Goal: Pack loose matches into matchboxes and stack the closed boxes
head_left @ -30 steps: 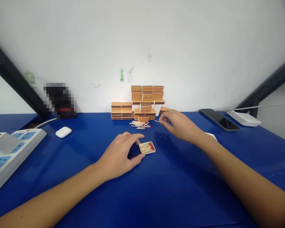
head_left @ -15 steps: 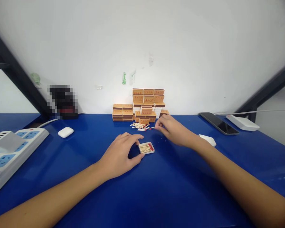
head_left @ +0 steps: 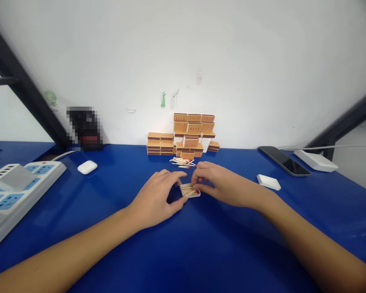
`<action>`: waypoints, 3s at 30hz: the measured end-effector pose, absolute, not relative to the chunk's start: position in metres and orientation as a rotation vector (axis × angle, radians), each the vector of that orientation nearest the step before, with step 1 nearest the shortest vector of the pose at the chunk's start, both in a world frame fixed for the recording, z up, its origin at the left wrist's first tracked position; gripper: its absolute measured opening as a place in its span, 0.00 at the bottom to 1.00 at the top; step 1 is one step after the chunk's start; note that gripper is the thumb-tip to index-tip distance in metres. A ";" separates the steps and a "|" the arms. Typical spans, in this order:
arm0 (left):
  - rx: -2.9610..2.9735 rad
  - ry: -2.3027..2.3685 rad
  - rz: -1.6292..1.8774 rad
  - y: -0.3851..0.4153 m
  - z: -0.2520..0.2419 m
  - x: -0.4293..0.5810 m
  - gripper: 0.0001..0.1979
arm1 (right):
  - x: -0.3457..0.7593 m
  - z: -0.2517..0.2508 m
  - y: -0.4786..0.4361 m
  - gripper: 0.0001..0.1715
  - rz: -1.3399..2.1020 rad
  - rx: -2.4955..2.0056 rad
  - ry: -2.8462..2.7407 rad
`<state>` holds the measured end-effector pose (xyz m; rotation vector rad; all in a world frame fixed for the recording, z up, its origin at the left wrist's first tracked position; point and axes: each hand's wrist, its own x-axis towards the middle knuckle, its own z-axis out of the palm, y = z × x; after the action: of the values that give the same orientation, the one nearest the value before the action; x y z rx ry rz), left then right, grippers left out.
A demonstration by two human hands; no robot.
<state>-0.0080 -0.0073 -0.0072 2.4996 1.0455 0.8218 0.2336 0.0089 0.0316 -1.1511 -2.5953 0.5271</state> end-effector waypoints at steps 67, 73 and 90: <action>2.522 1.010 0.786 -0.007 -0.005 -0.007 0.28 | 0.232 0.034 0.008 0.09 0.517 -1.169 -2.601; 2.516 1.007 0.790 -0.007 -0.004 -0.007 0.27 | 0.233 0.016 0.030 0.06 0.399 -1.174 -2.374; 2.473 1.107 0.817 -0.007 -0.007 -0.009 0.35 | 0.231 0.026 0.016 0.06 0.522 -1.092 -2.548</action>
<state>-0.0086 -0.0065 -0.0073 2.4735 1.1070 0.8165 0.2315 0.0162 0.0259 -1.0920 -2.5478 0.5217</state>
